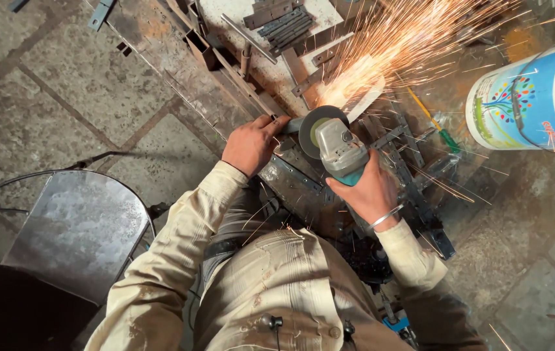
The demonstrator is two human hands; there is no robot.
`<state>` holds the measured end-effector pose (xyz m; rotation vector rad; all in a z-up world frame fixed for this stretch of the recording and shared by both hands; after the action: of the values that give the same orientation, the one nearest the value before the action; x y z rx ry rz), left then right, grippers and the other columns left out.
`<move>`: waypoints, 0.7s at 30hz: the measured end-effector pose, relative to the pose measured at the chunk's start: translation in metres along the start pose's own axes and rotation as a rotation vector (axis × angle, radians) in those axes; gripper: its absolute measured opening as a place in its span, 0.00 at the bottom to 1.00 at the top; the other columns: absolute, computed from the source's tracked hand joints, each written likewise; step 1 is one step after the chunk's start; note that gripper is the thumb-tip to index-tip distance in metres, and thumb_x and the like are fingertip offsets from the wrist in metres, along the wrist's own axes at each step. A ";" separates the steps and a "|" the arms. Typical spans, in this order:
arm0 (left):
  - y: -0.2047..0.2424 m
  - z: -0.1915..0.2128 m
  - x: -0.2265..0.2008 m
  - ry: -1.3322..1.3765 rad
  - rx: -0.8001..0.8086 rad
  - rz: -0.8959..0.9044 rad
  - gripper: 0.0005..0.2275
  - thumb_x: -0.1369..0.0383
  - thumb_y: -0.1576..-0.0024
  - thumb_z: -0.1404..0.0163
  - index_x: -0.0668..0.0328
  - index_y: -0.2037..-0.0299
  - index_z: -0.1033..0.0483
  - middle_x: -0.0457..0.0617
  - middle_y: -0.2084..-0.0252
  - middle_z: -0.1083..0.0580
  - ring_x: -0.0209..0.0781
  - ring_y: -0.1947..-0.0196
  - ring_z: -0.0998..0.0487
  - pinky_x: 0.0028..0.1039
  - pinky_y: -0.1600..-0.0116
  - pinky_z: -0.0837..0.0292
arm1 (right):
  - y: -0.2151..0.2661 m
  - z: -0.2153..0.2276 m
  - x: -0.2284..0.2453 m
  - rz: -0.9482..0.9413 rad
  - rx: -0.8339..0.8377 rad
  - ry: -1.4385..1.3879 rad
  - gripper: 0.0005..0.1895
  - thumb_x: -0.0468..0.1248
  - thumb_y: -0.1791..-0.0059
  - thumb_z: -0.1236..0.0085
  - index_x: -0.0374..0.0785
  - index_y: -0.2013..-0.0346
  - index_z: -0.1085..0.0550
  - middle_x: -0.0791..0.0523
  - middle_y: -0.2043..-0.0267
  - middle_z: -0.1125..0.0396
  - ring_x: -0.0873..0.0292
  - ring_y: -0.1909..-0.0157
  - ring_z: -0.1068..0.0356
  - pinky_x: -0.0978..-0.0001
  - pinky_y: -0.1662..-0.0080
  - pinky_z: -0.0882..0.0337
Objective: The person is assembling and grinding metal hinges and components on a workbench in a workshop.
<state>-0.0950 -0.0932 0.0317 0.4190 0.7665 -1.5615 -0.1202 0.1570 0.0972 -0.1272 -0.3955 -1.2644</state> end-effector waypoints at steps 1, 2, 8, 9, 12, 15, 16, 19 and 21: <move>-0.001 0.001 0.000 -0.001 -0.001 0.001 0.16 0.65 0.39 0.49 0.47 0.40 0.26 0.53 0.56 0.24 0.59 0.63 0.21 0.43 0.60 0.25 | -0.001 0.001 0.003 0.002 0.001 0.000 0.46 0.52 0.66 0.24 0.29 0.46 0.37 0.39 0.57 0.28 0.35 0.57 0.26 0.46 0.58 0.28; -0.001 0.001 0.000 0.002 0.011 0.012 0.16 0.64 0.39 0.48 0.47 0.40 0.26 0.53 0.56 0.24 0.59 0.63 0.21 0.43 0.60 0.25 | 0.001 0.002 0.005 -0.005 0.005 -0.003 0.46 0.52 0.66 0.24 0.29 0.46 0.37 0.39 0.57 0.28 0.35 0.57 0.27 0.46 0.58 0.28; -0.001 0.002 -0.002 0.011 0.016 0.011 0.16 0.63 0.39 0.48 0.48 0.41 0.25 0.53 0.57 0.23 0.58 0.64 0.21 0.43 0.60 0.25 | 0.001 0.002 0.006 -0.038 0.033 0.027 0.44 0.53 0.65 0.24 0.30 0.48 0.36 0.39 0.58 0.28 0.34 0.57 0.27 0.45 0.58 0.29; -0.002 0.002 -0.001 0.003 0.014 0.016 0.15 0.63 0.38 0.48 0.47 0.41 0.25 0.53 0.57 0.23 0.58 0.64 0.21 0.43 0.60 0.25 | 0.000 0.002 0.007 -0.018 0.025 0.029 0.44 0.53 0.65 0.24 0.30 0.48 0.36 0.39 0.57 0.28 0.34 0.56 0.27 0.45 0.58 0.29; -0.001 -0.002 0.001 0.000 -0.001 0.003 0.14 0.63 0.37 0.49 0.48 0.41 0.25 0.52 0.56 0.23 0.57 0.63 0.21 0.42 0.60 0.25 | 0.000 0.003 0.003 0.005 0.022 0.017 0.44 0.53 0.65 0.24 0.30 0.48 0.36 0.39 0.56 0.28 0.35 0.56 0.27 0.46 0.58 0.28; -0.003 -0.008 0.005 -0.038 0.044 0.019 0.16 0.60 0.39 0.48 0.50 0.42 0.25 0.52 0.57 0.23 0.57 0.62 0.20 0.43 0.60 0.25 | 0.005 0.006 0.000 -0.043 0.054 0.021 0.46 0.53 0.65 0.24 0.30 0.45 0.36 0.39 0.55 0.28 0.35 0.54 0.27 0.46 0.55 0.28; -0.002 -0.010 0.007 -0.037 0.041 0.019 0.16 0.60 0.39 0.48 0.50 0.42 0.25 0.52 0.57 0.23 0.57 0.62 0.20 0.43 0.60 0.25 | 0.010 0.005 -0.004 -0.041 0.052 0.023 0.46 0.53 0.65 0.24 0.30 0.45 0.36 0.39 0.55 0.28 0.35 0.54 0.27 0.46 0.55 0.28; 0.000 -0.007 0.007 -0.070 -0.003 -0.044 0.19 0.70 0.41 0.52 0.50 0.39 0.26 0.52 0.52 0.23 0.56 0.58 0.20 0.40 0.57 0.24 | 0.021 0.004 -0.011 -0.033 0.033 0.013 0.46 0.52 0.66 0.24 0.30 0.44 0.36 0.39 0.53 0.28 0.35 0.52 0.27 0.46 0.54 0.28; -0.002 -0.005 0.002 -0.021 0.008 -0.031 0.15 0.63 0.37 0.50 0.51 0.41 0.26 0.53 0.50 0.23 0.57 0.57 0.20 0.41 0.56 0.24 | 0.028 0.008 -0.012 -0.022 -0.005 -0.024 0.47 0.52 0.67 0.24 0.30 0.44 0.35 0.39 0.53 0.27 0.35 0.52 0.27 0.48 0.55 0.27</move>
<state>-0.0982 -0.0914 0.0274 0.3977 0.7536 -1.5958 -0.0987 0.1791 0.1039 -0.1430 -0.4156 -1.2864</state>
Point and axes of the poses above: each hand's wrist, its own y-axis away from the middle knuckle, its own z-axis out of the back of the hand, x = y × z, the point moved 6 cm from there along -y, towards the middle knuckle
